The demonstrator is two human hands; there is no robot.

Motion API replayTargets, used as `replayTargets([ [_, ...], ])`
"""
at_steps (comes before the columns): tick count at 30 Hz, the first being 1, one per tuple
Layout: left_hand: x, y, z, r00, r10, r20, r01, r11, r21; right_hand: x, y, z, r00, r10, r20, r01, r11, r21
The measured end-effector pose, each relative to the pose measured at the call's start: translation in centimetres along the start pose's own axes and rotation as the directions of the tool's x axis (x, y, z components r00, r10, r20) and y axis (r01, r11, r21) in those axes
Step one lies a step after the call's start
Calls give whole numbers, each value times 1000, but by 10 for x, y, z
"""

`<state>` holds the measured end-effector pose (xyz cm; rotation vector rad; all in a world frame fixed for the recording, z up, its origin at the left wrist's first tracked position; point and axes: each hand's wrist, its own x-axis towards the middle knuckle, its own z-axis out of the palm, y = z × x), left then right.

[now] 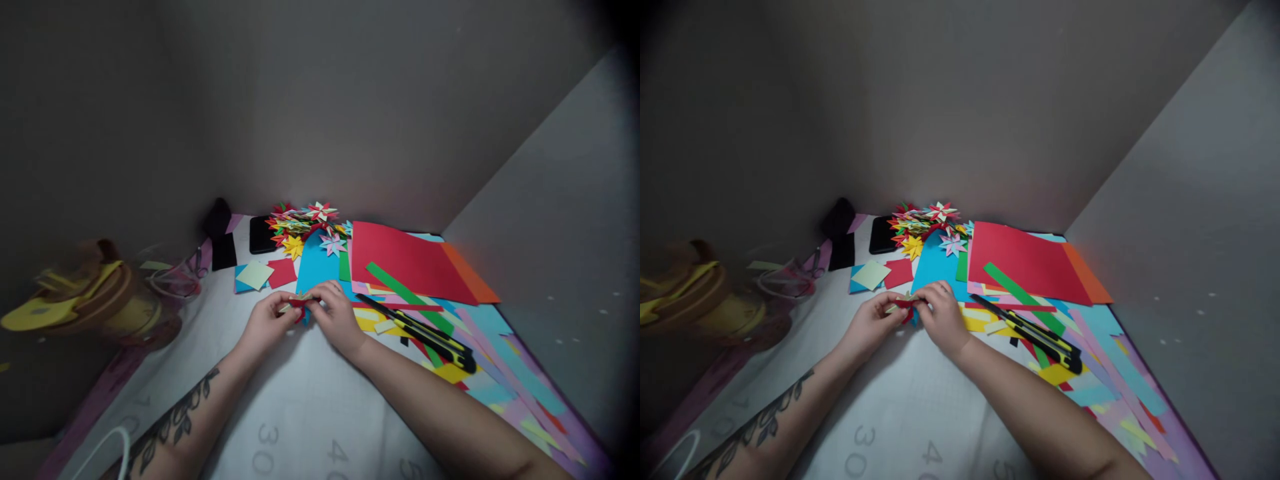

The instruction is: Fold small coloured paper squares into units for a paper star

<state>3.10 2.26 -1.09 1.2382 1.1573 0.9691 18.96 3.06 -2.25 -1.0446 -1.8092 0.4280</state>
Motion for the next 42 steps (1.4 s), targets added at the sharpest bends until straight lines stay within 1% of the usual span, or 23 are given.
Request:
replayTargets([
  [3,0,3,-2,992,-62,113,76,990,-116,1,2,0,999,32,5,-32,999,6],
  [5,0,5,-2,989,-66,131,87,983,-161,1,2,0,998,64,8,-64,998,16],
  [11,-1,11,4,994,-51,98,68,982,-177,3,3,0,990,139,4,-139,989,52],
  [17,0,10,4,995,-51,89,63,988,-141,2,5,3,978,209,3,-208,968,138],
  [21,0,9,4,995,-44,95,60,983,-172,1,5,4,968,250,-15,-245,956,163],
  [26,0,10,5,995,-35,90,55,972,-230,1,3,2,967,255,-27,-249,959,137],
  [34,2,5,6,997,-58,47,67,972,-225,0,6,4,972,235,-27,-229,963,144],
  [42,0,5,6,996,-59,70,74,971,-228,1,3,3,968,247,-41,-239,962,134],
])
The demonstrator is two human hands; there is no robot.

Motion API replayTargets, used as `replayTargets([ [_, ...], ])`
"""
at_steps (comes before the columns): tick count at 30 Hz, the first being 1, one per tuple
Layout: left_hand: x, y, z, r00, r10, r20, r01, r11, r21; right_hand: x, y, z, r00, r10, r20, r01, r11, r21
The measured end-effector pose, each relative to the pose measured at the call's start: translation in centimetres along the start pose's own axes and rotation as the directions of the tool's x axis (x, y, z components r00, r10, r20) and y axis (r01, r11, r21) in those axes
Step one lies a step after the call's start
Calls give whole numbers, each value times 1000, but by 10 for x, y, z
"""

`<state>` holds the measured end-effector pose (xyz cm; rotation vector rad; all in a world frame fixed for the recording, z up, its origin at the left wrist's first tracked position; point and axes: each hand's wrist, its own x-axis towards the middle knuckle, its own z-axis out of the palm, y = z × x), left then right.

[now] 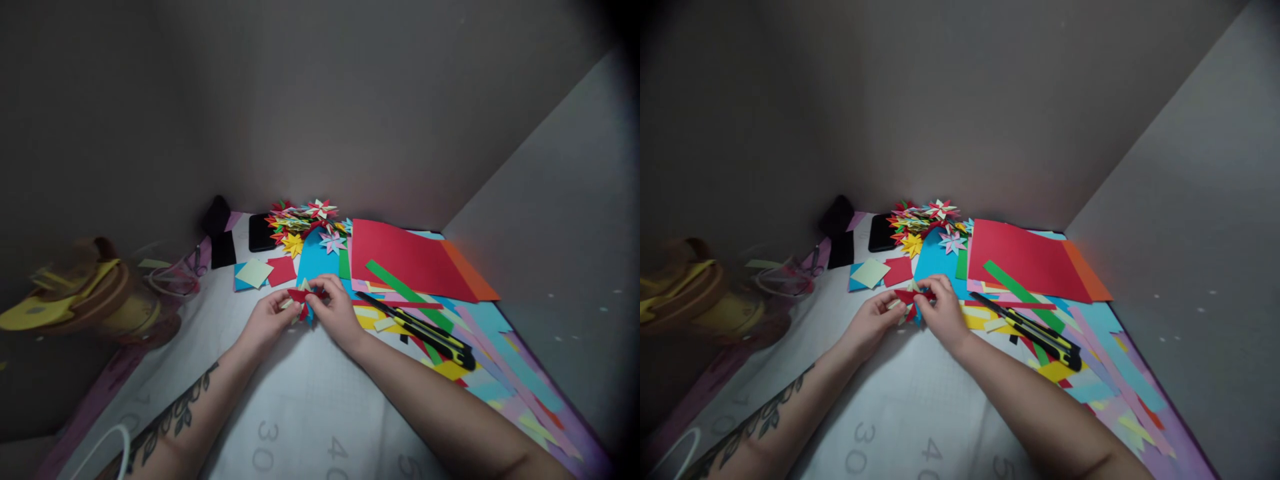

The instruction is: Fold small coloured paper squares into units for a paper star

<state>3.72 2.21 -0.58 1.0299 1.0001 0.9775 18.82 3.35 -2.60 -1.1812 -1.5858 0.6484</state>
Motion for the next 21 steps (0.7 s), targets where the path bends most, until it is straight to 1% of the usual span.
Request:
replayTargets([
  [3,2,-4,0,1000,4,-24,-3,999,52,1,-1,3,1000,11,-6,-11,1000,0],
  [7,6,-10,0,989,33,-142,-13,990,140,1,-1,8,999,30,12,-31,999,21],
  [10,9,-12,0,982,50,-184,-22,988,154,1,-1,10,999,25,25,-26,999,43],
  [14,10,-10,0,980,43,-195,-18,991,130,-1,2,10,1000,-1,21,0,998,70],
  [18,11,-10,-4,968,56,-243,-48,998,41,-4,5,8,998,55,-16,-53,991,123],
  [21,12,-11,-7,963,81,-259,-83,997,3,-4,6,6,995,83,-54,-74,984,160],
])
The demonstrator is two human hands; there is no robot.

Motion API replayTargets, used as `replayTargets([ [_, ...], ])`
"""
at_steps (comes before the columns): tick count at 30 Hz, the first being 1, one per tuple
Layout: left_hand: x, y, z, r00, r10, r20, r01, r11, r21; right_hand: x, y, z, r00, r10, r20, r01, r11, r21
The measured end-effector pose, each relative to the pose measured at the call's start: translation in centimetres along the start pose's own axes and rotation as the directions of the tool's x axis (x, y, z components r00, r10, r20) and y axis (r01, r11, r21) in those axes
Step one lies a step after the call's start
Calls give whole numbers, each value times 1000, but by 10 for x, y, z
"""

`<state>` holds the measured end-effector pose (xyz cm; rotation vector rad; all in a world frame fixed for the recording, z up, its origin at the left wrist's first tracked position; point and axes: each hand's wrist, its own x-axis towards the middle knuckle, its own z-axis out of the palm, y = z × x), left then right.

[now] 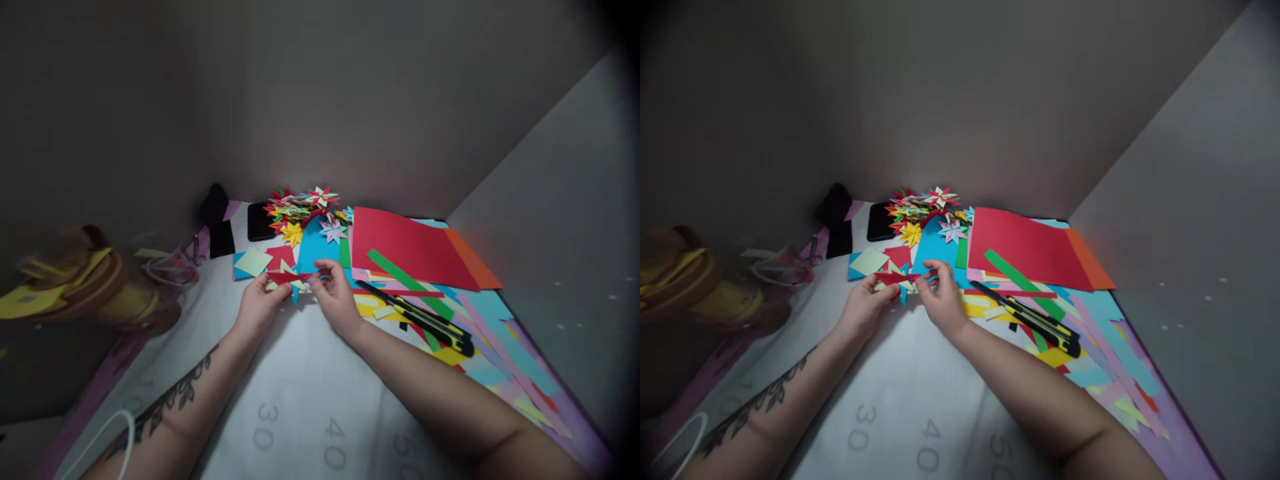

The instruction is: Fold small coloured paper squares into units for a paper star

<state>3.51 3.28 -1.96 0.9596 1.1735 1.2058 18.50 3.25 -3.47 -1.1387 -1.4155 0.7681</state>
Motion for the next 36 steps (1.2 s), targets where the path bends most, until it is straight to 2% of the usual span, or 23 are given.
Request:
replayTargets([
  [6,-3,6,-3,991,123,-52,-115,984,137,-2,-6,-3,994,-113,-2,113,992,-59],
  [13,-11,9,-5,940,337,52,-330,861,388,-4,-13,-6,969,-245,44,249,958,-144],
  [19,-12,6,-5,910,406,81,-393,789,472,-5,-13,-8,911,-407,62,401,843,-357],
  [23,-10,3,-7,878,467,105,-450,729,517,-5,-12,-9,873,-477,100,474,783,-402],
  [26,-10,1,-6,871,477,120,-460,703,543,-4,-11,-10,863,-489,131,497,771,-397],
  [31,-10,2,-4,883,459,96,-435,725,534,-4,-10,-9,856,-496,147,511,764,-395],
  [36,-12,5,0,907,414,73,-393,771,501,-4,-11,-6,879,-456,140,471,784,-405],
])
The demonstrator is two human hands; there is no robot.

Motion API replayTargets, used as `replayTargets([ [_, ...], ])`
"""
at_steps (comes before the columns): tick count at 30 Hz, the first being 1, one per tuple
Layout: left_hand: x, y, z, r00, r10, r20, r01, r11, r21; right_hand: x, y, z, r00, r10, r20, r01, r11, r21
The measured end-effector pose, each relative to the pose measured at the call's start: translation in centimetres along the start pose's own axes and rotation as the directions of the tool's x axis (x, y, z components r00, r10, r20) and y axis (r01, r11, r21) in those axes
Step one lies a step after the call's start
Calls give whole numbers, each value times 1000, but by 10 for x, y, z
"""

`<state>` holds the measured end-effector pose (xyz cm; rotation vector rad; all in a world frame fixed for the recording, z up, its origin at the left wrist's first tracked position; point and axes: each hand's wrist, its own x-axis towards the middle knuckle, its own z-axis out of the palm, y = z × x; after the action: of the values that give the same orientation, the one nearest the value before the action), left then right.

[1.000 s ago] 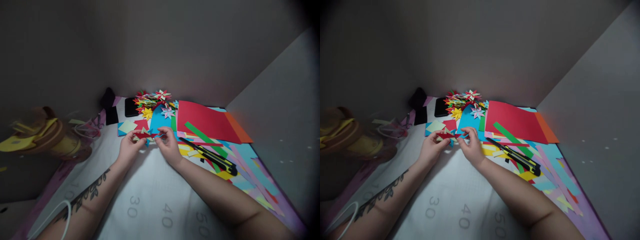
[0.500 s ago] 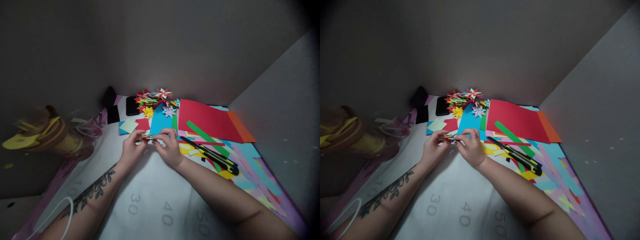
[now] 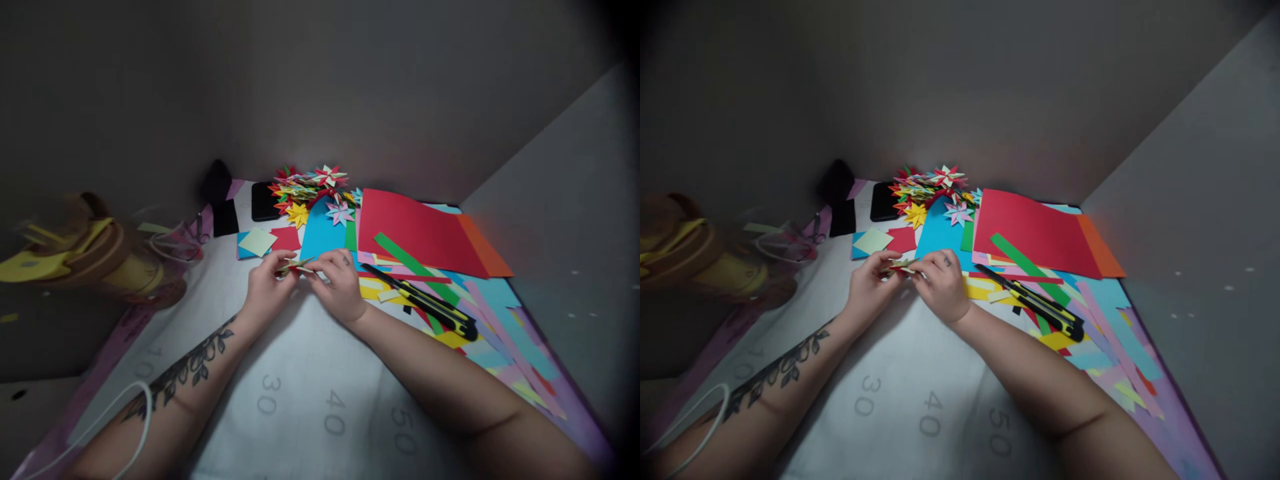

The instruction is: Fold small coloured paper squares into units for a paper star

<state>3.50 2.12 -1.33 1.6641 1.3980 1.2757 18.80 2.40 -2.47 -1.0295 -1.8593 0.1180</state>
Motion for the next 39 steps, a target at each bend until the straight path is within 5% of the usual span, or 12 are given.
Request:
replayTargets([
  [5,2,4,1,977,-175,120,188,976,-108,2,2,2,995,96,1,-96,992,76],
  [13,7,-1,-5,858,-321,401,474,794,-381,3,7,3,967,238,85,-249,955,161],
  [20,6,-3,-2,860,-353,369,499,738,-454,6,4,2,947,296,127,-316,931,185],
  [30,2,-4,9,874,-392,286,485,684,-545,5,7,10,846,510,158,-533,793,294],
  [35,2,-3,7,864,-384,324,503,671,-545,6,7,8,859,485,165,-512,812,280],
  [39,5,-2,1,853,-359,380,511,723,-464,6,6,5,914,369,171,-403,877,261],
])
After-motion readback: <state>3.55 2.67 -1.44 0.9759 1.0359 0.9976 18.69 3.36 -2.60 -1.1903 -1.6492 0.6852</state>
